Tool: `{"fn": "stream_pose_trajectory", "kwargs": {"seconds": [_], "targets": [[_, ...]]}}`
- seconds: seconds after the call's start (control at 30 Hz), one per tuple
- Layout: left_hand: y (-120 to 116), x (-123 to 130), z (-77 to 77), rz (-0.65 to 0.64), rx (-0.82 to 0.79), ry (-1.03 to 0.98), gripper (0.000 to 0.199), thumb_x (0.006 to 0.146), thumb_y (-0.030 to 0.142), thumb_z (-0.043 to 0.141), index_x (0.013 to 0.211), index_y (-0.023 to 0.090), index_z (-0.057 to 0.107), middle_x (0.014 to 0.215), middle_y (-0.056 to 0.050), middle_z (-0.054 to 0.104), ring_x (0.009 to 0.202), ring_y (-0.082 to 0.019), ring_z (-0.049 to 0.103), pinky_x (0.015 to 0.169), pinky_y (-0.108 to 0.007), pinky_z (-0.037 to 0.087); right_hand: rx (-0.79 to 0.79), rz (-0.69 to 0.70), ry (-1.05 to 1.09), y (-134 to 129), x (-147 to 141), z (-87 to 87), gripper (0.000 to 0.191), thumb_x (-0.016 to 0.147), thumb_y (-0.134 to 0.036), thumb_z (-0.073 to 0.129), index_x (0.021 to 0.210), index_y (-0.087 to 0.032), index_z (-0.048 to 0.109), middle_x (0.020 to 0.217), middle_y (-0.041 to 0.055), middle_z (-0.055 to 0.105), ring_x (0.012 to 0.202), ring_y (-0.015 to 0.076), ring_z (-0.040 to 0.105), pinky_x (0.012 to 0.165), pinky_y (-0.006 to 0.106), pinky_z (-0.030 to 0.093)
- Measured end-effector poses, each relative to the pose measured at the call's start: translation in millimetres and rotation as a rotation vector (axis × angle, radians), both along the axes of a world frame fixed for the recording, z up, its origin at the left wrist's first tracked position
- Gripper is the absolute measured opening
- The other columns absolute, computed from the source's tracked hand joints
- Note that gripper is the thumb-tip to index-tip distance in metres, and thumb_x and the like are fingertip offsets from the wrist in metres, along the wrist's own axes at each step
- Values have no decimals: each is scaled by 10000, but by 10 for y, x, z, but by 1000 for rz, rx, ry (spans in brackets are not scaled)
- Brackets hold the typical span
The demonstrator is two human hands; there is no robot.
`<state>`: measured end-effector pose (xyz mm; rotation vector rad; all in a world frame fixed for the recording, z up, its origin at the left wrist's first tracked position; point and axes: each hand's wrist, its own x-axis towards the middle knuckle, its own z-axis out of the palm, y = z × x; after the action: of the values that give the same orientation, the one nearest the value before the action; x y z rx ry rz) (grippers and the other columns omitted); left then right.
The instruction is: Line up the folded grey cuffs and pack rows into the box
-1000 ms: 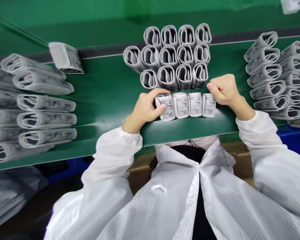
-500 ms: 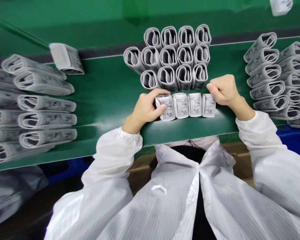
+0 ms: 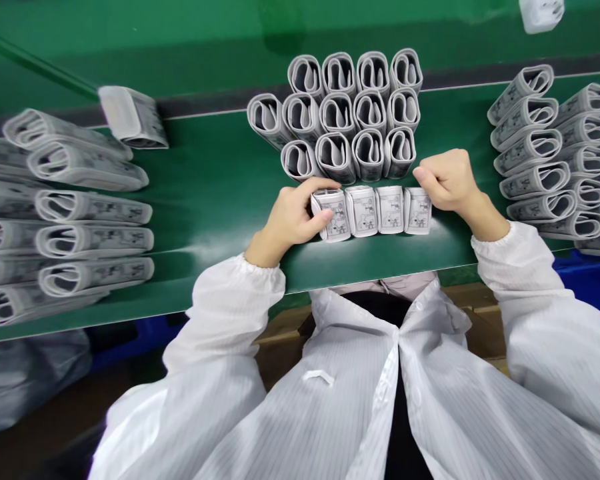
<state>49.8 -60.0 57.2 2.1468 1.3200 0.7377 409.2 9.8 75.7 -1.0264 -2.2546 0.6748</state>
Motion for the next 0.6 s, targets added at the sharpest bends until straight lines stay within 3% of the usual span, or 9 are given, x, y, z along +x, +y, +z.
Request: {"fn": "stream_pose_trajectory", "kwargs": {"seconds": [0.37, 0.6], "targets": [[5, 6, 20, 5, -21, 9, 905, 963, 968, 442, 1321, 221, 808, 1110, -106, 877, 826, -239, 764, 803, -367, 599, -5, -2, -28, -9, -1, 23, 727, 1126, -719, 513, 615, -266, 264, 534, -15, 218, 558, 186, 307, 632, 420, 296], [-3, 12, 28, -1, -24, 30, 916, 964, 966, 429, 1335, 220, 810, 1093, -107, 882, 791, -231, 752, 786, -367, 586, 168, 57, 65, 7, 11, -75, 655, 1164, -683, 320, 660, -269, 258, 574, -10, 246, 574, 175, 300, 638, 412, 244]]}}
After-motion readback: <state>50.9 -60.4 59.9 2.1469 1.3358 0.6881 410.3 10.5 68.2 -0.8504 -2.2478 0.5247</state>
